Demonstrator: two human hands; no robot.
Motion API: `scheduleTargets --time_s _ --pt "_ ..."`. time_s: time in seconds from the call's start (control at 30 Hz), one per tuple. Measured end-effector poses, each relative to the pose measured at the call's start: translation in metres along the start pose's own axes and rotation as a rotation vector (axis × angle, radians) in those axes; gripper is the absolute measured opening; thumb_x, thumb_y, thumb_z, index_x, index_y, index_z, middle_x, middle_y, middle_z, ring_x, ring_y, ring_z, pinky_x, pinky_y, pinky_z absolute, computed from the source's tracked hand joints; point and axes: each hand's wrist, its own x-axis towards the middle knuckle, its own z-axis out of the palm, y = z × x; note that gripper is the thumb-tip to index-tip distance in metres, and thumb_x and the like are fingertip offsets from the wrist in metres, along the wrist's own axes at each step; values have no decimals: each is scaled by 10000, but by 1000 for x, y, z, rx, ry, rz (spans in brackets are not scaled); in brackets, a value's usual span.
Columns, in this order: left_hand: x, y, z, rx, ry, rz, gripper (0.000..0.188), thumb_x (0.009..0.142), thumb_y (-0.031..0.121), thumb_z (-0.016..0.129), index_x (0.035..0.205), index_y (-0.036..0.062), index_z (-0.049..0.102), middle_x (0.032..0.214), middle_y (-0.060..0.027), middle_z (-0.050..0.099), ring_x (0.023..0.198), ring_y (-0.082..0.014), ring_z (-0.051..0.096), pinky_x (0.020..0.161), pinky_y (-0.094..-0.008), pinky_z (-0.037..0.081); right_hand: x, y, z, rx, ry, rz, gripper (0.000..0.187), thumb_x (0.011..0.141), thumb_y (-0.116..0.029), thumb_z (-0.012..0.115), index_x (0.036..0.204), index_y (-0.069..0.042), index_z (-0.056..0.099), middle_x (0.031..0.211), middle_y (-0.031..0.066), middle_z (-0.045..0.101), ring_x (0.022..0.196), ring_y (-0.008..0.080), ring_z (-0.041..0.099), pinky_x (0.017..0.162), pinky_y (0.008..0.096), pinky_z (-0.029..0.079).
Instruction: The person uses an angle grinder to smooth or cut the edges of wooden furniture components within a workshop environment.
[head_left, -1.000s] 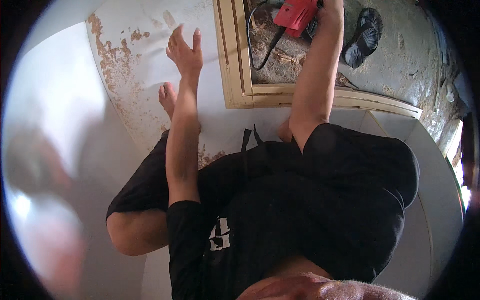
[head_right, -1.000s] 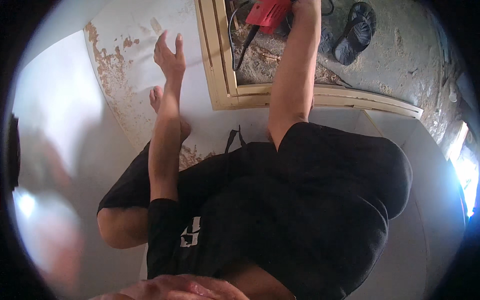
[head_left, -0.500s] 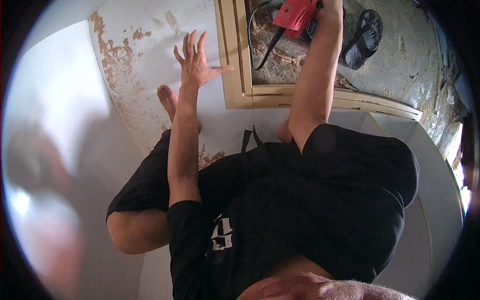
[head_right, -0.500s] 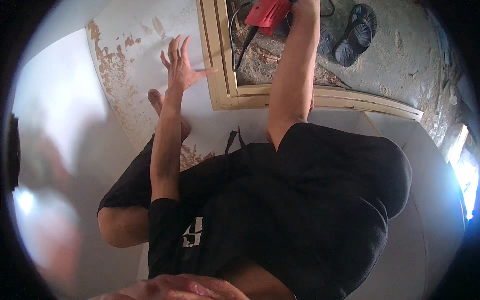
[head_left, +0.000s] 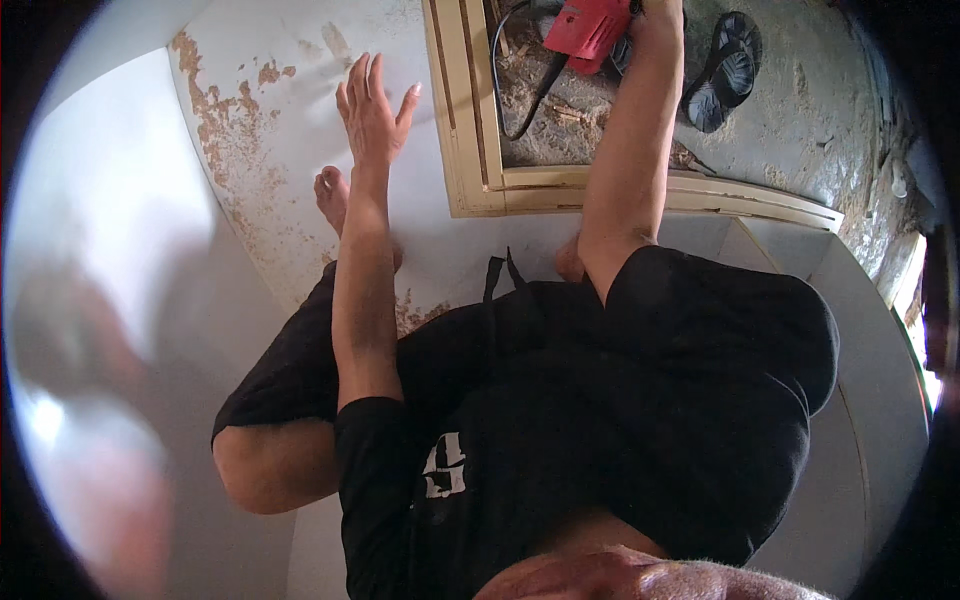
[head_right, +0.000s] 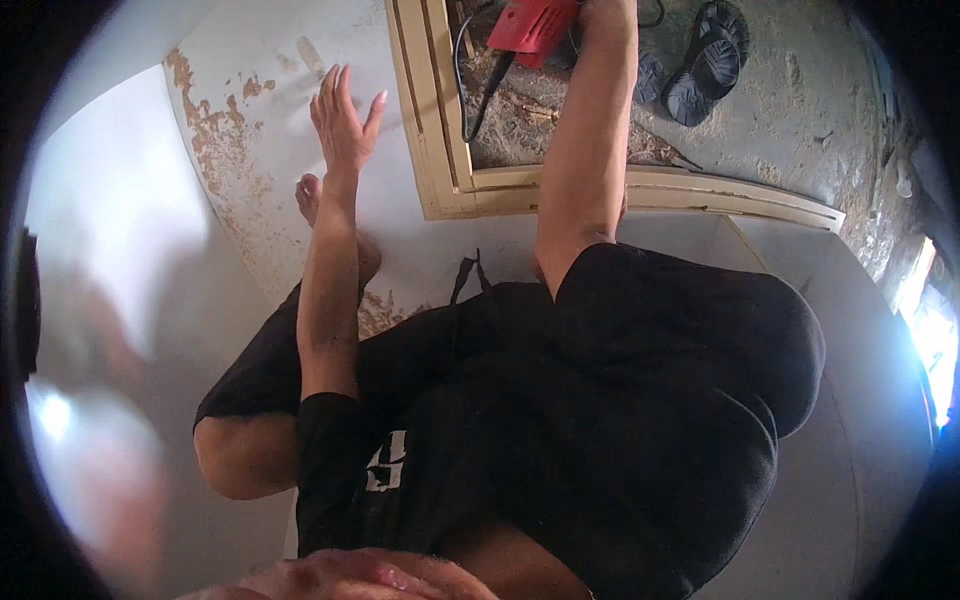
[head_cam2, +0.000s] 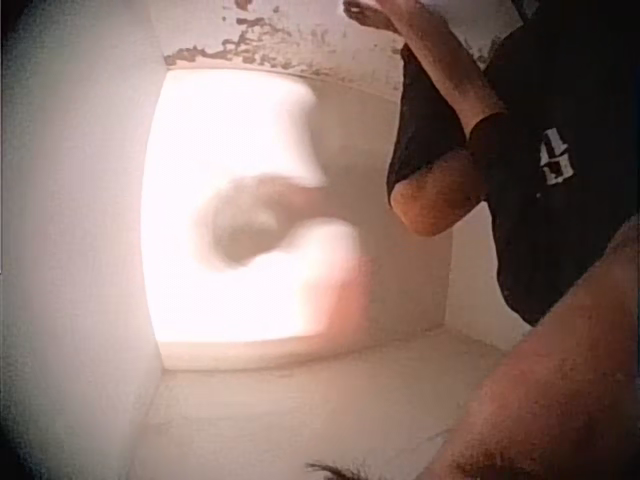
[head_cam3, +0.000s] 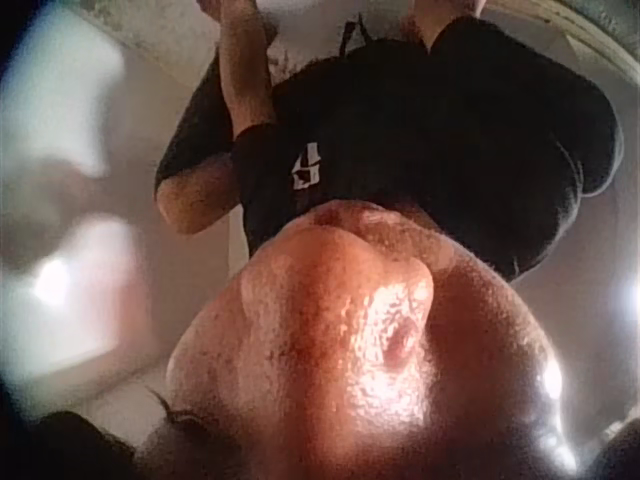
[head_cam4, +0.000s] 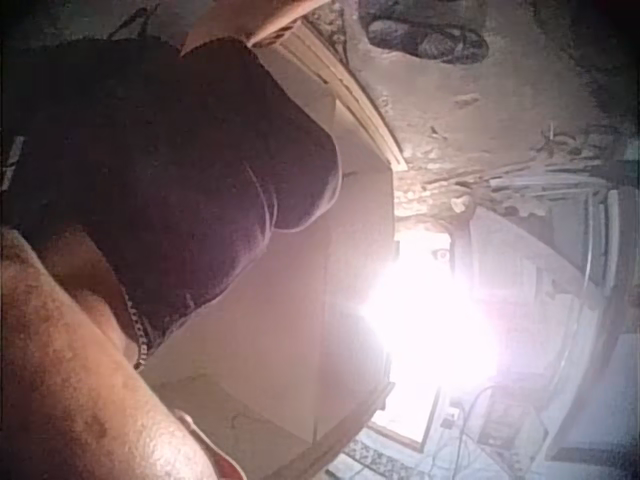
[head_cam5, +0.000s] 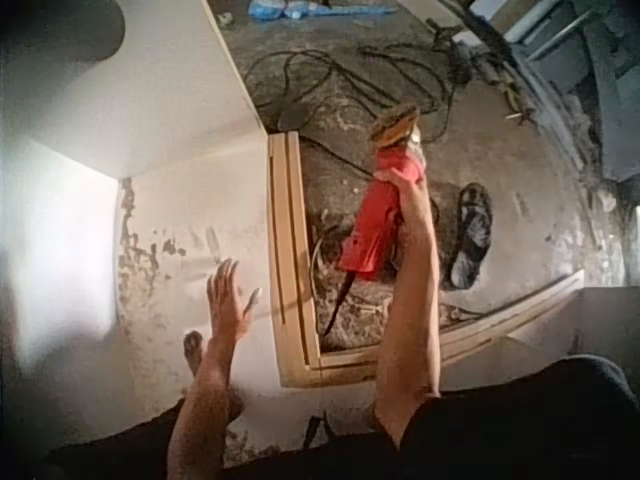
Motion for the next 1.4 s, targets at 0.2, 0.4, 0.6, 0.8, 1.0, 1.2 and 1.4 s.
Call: scheduleTargets --time_s 0.2,0.4,0.6,0.8,1.0,1.2,1.4 --pt "-2 8 -2 34 -169 37 1345 608 831 725 1602 118 166 1651 -129 200 1540 -327 146 1216 -630 74 -4 -4 4 -44 54 18 267 787 -89 738 1031 -51 637 793 79 640 631 215 635 561 346 512" --pt "1 10 -3 74 -286 39 1473 509 902 712 1613 134 112 1684 -103 34 1549 -375 28 1189 -703 26 -1 1 1 -26 48 21 307 780 -85 748 1060 -40 630 797 90 645 630 225 638 560 354 517" --pt "0 6 6 97 -248 26 1438 525 915 691 1619 181 115 1684 -111 75 1549 -378 46 1186 -719 55 1 3 2 -36 63 39 337 772 -82 758 1080 -35 629 801 92 648 630 232 640 561 358 520" --pt "-2 5 8 93 -209 18 1270 664 869 639 1618 191 143 1686 -96 85 1550 -366 68 1194 -696 33 -2 6 8 -68 136 37 368 768 -82 766 1108 -36 632 816 96 653 640 242 644 569 366 523" --pt "-3 5 13 102 -156 20 1051 799 760 608 1602 202 223 1672 -76 152 1541 -370 106 1192 -685 47 0 13 -4 -77 114 95 487 745 -99 791 1192 -41 607 896 115 662 697 259 661 595 385 532" --pt "-2 8 16 79 -86 -6 915 849 688 588 1587 247 276 1668 -35 191 1541 -326 151 1202 -667 61 -5 12 -2 -133 243 109 593 752 -106 813 1278 -42 549 923 125 669 721 262 672 603 395 536" --pt "-1 11 18 94 -78 -56 847 869 665 577 1575 285 303 1661 -19 217 1542 -277 166 1228 -615 65 1 35 -23 -133 136 110 696 746 -79 821 1354 -50 482 946 137 671 756 259 679 634 397 547"
